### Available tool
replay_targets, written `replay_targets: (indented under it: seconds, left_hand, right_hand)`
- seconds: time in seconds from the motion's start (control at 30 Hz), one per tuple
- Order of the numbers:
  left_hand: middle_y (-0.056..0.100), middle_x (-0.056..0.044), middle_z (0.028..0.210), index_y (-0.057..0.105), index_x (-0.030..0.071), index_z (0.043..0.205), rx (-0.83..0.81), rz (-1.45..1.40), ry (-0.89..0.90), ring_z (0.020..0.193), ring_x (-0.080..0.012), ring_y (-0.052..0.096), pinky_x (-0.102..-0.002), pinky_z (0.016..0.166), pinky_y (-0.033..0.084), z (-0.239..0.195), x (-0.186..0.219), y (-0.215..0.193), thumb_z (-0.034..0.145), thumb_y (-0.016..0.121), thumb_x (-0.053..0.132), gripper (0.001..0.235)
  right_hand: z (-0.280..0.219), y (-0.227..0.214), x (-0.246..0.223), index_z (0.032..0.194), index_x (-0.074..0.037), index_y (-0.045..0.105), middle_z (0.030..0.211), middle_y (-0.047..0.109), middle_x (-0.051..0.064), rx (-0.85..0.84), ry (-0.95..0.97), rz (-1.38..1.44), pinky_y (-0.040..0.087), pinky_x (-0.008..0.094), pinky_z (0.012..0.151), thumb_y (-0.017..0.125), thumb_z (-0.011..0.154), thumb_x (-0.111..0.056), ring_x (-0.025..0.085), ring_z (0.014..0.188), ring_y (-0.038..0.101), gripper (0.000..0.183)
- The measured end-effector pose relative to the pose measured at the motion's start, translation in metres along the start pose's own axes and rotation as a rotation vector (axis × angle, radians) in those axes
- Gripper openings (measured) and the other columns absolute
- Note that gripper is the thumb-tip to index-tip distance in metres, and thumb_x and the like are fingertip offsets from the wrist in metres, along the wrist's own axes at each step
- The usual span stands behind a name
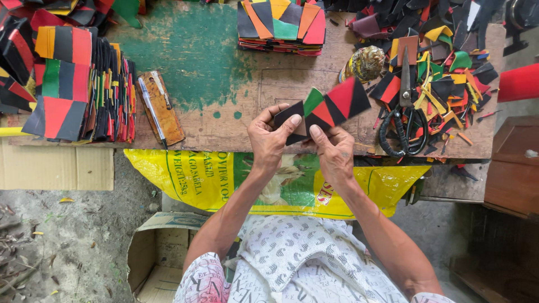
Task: The person assembles small geometric leather pieces into layered decorative items. They pick up individual colored leather shapes, apply adhesive from a small jar, and press the pieces together to form compact multi-colored units. The person stacks completed units on the table.
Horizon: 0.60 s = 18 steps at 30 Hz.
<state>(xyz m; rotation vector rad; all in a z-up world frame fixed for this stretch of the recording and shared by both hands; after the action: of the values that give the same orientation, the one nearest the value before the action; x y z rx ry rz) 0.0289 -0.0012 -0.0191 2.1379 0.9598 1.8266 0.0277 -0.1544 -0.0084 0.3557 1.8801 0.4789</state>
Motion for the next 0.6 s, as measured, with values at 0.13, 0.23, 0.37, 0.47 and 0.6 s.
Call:
replay_targets:
  seconds: [0.13, 0.23, 0.37, 0.47, 0.6]
  left_hand:
    - [0.075, -0.008, 0.098, 0.067, -0.005, 0.115, -0.031, 0.095, -0.003, 0.085, -0.0097, 0.069, -0.024, 0.077, 0.061, -0.004, -0.001, -0.001, 0.086, 0.082, 0.005, 0.034]
    - [0.073, -0.008, 0.095, 0.068, -0.006, 0.109, -0.015, 0.146, 0.030, 0.083, -0.0093, 0.068, -0.024, 0.074, 0.060, -0.011, -0.007, -0.001, 0.087, 0.084, 0.003, 0.029]
    - [0.072, -0.006, 0.090, 0.066, -0.002, 0.102, 0.065, 0.019, 0.029, 0.075, -0.0088, 0.066, -0.026, 0.065, 0.060, -0.020, -0.019, 0.004, 0.086, 0.082, 0.003, 0.023]
    - [0.073, -0.007, 0.087, 0.065, -0.001, 0.098, 0.091, -0.059, 0.013, 0.071, -0.0095, 0.067, -0.028, 0.061, 0.060, -0.025, -0.025, 0.003, 0.084, 0.082, 0.003, 0.022]
    - [0.072, -0.007, 0.087, 0.064, -0.003, 0.099, 0.093, -0.020, 0.098, 0.073, -0.0100, 0.067, -0.027, 0.062, 0.058, -0.031, -0.026, -0.005, 0.087, 0.083, 0.001, 0.023]
  right_hand:
    - [0.003, -0.005, 0.003, 0.104, 0.005, 0.071, 0.093, 0.075, 0.012, -0.006, 0.011, -0.054, 0.061, 0.036, 0.065, 0.073, 0.097, -0.011, 0.018, 0.072, 0.070, 0.017]
    - [0.004, -0.009, 0.011, 0.101, 0.005, 0.071, 0.089, 0.074, 0.011, -0.006, 0.007, -0.111, 0.060, 0.035, 0.060, 0.073, 0.096, -0.012, 0.016, 0.068, 0.068, 0.018]
    - [0.001, -0.012, 0.024, 0.102, 0.003, 0.070, 0.087, 0.072, 0.006, 0.040, -0.111, -0.282, 0.056, 0.028, 0.061, 0.071, 0.099, -0.014, 0.011, 0.068, 0.065, 0.017]
    - [0.000, -0.011, 0.038, 0.103, 0.001, 0.068, 0.087, 0.071, 0.004, 0.085, -0.199, -0.389, 0.055, 0.025, 0.062, 0.068, 0.100, -0.015, 0.008, 0.068, 0.064, 0.016]
    - [-0.002, -0.010, 0.054, 0.104, 0.000, 0.067, 0.086, 0.069, 0.002, 0.114, -0.272, -0.400, 0.050, 0.023, 0.060, 0.068, 0.103, -0.015, 0.007, 0.067, 0.059, 0.015]
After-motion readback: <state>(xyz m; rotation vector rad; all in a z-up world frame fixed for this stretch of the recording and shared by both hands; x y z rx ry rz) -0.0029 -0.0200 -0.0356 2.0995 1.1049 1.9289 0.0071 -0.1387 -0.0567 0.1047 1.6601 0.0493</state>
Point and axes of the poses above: each hand's wrist, its own z-axis towards the middle knuckle, its own y-axis out of the palm, x = y × z, the point moved 2 cm from there along z, towards the middle knuckle
